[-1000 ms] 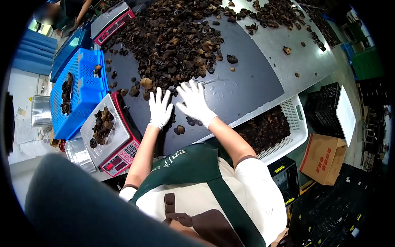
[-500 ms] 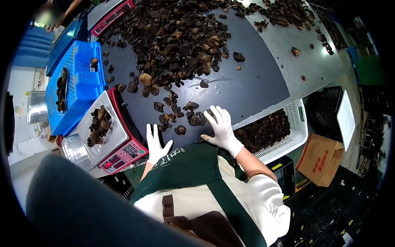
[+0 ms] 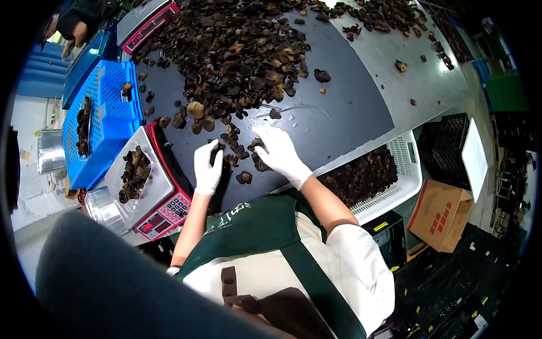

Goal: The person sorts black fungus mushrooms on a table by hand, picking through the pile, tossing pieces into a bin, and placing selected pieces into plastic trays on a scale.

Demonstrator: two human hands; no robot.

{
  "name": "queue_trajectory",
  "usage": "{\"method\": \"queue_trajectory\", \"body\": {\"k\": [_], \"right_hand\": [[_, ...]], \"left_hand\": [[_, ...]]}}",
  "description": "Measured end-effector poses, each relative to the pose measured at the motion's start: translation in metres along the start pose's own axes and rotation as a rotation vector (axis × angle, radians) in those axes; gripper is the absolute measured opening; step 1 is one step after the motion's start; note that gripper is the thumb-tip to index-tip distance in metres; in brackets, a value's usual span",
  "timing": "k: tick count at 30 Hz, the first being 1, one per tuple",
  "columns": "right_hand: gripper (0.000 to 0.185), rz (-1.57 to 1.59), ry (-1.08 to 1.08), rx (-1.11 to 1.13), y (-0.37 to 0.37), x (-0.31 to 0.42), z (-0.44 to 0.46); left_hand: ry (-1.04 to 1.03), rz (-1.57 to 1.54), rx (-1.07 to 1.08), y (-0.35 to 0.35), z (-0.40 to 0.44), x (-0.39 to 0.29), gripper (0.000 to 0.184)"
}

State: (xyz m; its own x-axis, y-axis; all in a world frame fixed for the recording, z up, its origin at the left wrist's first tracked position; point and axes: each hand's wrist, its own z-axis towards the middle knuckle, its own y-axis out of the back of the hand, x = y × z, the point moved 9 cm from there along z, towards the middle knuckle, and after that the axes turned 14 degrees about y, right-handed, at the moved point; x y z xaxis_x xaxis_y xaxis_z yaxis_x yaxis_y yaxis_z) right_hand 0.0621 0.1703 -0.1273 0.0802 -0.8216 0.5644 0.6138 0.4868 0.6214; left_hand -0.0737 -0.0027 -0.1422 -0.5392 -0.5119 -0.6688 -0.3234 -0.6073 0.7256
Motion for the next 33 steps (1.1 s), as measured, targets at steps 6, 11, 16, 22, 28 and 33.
{"method": "queue_trajectory", "body": {"k": [6,11,16,22,28,33], "right_hand": [[0.023,0.402,-0.323,0.026,0.009,-0.021,0.012],[0.030,1.553,-0.412,-0.277,0.078,-0.055,-0.042],[0.031,1.989,-0.343,-0.511,0.105,-0.066,-0.103],[0.017,1.166,-0.743,0.039,0.031,-0.025,-0.095],[0.021,0.157,-0.162,0.117,0.031,-0.001,-0.063],[0.013,-0.088,-0.071,0.371,-0.007,-0.001,-0.063]], "left_hand": [[-0.081,0.211,0.062,-0.049,0.048,-0.021,0.043],[0.098,-0.097,0.141,-0.059,0.059,0.001,0.023],[0.053,-0.564,0.546,-0.055,0.034,-0.151,0.050],[-0.053,-0.501,0.537,-0.039,0.042,-0.171,0.034],[0.339,-0.439,0.142,0.002,0.044,0.009,0.027],[0.546,-0.527,0.064,0.018,-0.004,0.087,0.028]]}}
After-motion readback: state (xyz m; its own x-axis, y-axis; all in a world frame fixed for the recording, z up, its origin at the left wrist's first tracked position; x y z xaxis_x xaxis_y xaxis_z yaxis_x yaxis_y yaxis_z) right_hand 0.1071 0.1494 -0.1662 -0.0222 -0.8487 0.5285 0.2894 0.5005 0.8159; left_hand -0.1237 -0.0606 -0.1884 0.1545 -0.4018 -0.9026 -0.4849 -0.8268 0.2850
